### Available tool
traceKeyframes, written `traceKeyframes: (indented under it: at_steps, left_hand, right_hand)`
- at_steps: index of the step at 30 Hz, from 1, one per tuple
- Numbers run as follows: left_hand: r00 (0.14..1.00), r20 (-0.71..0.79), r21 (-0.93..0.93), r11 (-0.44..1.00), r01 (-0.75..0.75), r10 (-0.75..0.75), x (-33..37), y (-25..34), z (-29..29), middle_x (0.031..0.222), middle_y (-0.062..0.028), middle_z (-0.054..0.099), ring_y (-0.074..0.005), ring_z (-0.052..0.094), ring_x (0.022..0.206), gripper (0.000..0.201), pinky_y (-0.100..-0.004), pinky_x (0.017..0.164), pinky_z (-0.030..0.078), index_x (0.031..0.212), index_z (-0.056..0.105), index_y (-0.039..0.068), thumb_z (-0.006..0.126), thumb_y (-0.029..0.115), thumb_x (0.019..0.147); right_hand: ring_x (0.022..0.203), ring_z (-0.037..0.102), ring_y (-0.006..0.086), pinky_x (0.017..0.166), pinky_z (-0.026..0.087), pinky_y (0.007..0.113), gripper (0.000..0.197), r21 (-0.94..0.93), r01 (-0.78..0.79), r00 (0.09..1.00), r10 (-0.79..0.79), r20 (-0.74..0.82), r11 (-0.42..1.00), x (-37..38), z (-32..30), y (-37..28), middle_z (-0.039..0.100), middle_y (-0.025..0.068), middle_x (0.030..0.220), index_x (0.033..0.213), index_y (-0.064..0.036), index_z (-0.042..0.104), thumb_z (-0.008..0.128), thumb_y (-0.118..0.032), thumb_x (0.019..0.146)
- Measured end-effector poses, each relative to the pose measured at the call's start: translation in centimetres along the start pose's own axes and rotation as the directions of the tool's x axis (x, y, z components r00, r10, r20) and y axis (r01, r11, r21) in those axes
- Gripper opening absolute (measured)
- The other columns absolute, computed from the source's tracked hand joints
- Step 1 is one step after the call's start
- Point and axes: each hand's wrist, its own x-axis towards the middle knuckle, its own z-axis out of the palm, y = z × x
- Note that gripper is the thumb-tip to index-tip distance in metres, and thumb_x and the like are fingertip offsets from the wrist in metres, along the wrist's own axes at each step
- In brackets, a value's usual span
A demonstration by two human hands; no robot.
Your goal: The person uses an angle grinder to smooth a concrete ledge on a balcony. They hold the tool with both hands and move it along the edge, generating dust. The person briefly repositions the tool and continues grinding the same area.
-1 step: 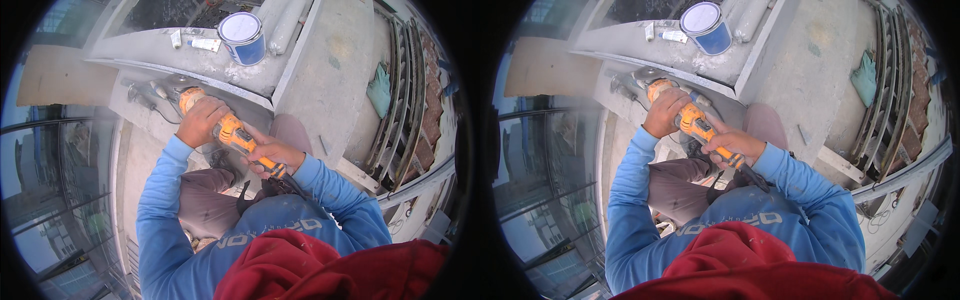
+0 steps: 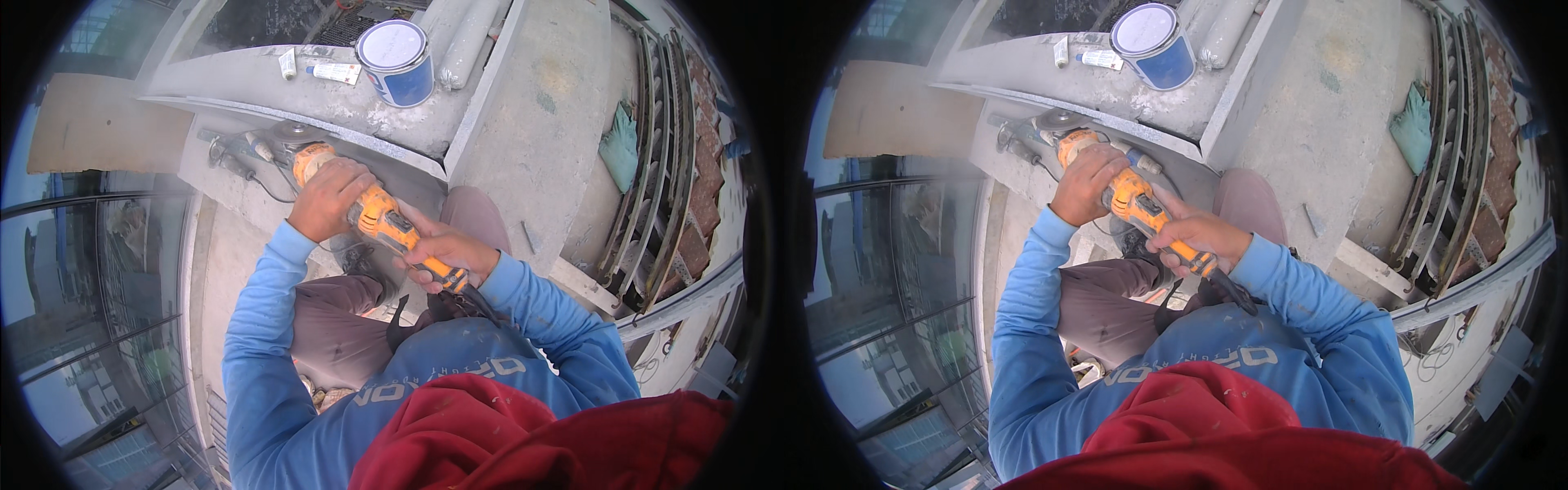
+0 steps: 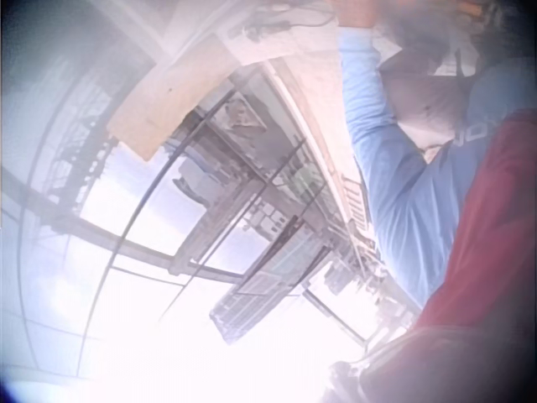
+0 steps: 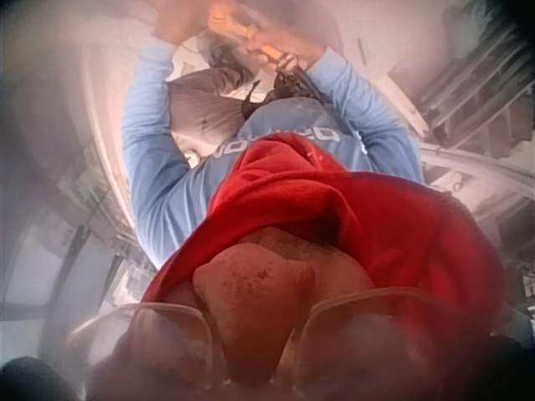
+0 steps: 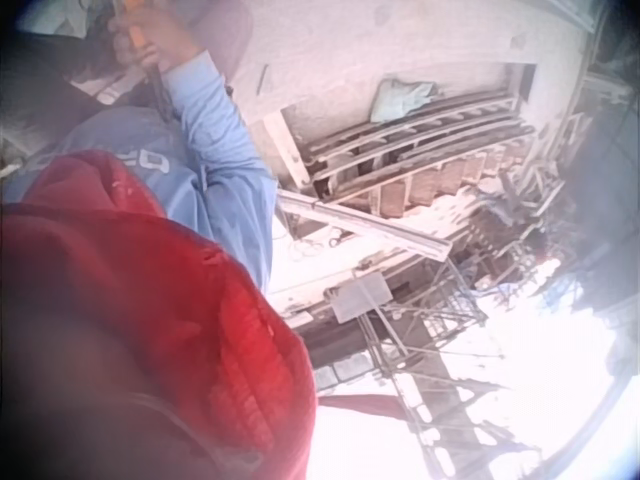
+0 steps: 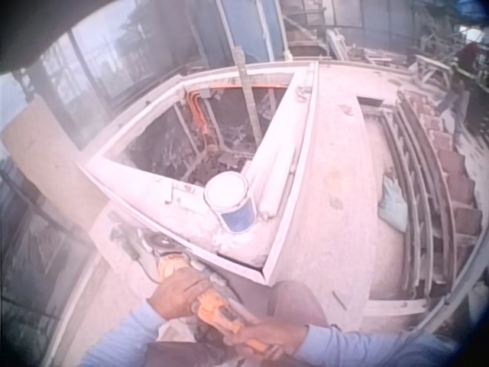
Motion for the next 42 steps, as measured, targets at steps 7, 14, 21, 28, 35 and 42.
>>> traceKeyframes:
  at_steps: [7,14,21,28,35,42]
  left_hand:
    - [1.0,-0.005,0.018,1.0,-0.019,0.019,0.3,2.9,-0.1,0.122,-0.012,0.068,-0.0373,0.066,0.119,0.066,-0.0504,0.107,0.053,0.124,0.066,0.005,0.086,0.003,0.061]
    - [0.999,0.019,0.004,1.0,-0.03,0.03,0.8,5.3,-0.2,0.123,-0.0158,0.069,-0.0401,0.068,0.117,0.065,-0.0533,0.106,0.054,0.123,0.068,0.002,0.089,0.008,0.062]
    - [0.999,0.007,-0.022,0.999,-0.035,0.035,0.7,5.3,0.2,0.124,-0.0161,0.068,-0.0398,0.068,0.118,0.071,-0.0535,0.106,0.053,0.126,0.067,0.003,0.09,0.008,0.059]
    - [1.0,0.008,-0.011,1.0,-0.026,0.026,0.9,4.5,-0.2,0.123,-0.0132,0.067,-0.0385,0.066,0.117,0.062,-0.0511,0.105,0.053,0.125,0.064,0.005,0.08,-0.001,0.066]
    - [1.0,0.023,0.007,1.0,0.0,0.0,0.4,3.0,-0.2,0.125,-0.0122,0.067,-0.0378,0.065,0.121,0.066,-0.0505,0.108,0.052,0.126,0.066,0.005,0.083,-0.001,0.063]
    - [1.0,0.027,0.016,1.0,0.003,-0.004,-0.2,0.9,0.3,0.127,-0.0124,0.067,-0.0385,0.064,0.124,0.073,-0.0513,0.111,0.051,0.127,0.065,0.006,0.089,0.004,0.058]
  right_hand:
    - [0.063,0.061,0.013,0.051,0.052,0.027,0.106,0.059,-0.061,0.997,0.063,-0.045,0.996,-3.1,1.7,0.0,0.058,0.0143,0.108,0.177,-0.029,0.001,0.061,0.003,0.096]
    - [0.06,0.058,0.0135,0.05,0.049,0.03,0.105,0.034,-0.058,0.997,0.059,-0.056,0.998,-5.6,3.2,-0.4,0.059,0.007,0.092,0.177,-0.0244,0.001,0.066,-0.002,0.097]
    - [0.061,0.058,0.0129,0.051,0.05,0.029,0.107,0.021,-0.066,0.995,0.067,-0.068,0.998,-6.0,3.2,-0.3,0.058,0.0081,0.094,0.177,-0.0256,0.001,0.066,-0.003,0.095]
    - [0.058,0.057,0.0143,0.052,0.049,0.031,0.107,-0.013,-0.053,0.998,0.052,-0.041,0.999,-4.7,2.1,0.0,0.059,0.0068,0.088,0.177,-0.0241,-0.001,0.066,-0.004,0.097]
    - [0.062,0.061,0.0148,0.053,0.05,0.032,0.107,0.043,-0.049,0.998,0.05,-0.027,0.998,-2.9,1.0,0.2,0.062,0.0099,0.098,0.177,-0.027,-0.003,0.066,-0.003,0.098]
    - [0.064,0.064,0.0154,0.053,0.053,0.034,0.108,0.045,-0.02,1.0,0.019,0.016,0.999,-0.9,-0.2,0.3,0.064,0.012,0.104,0.177,-0.0279,-0.003,0.066,-0.002,0.098]
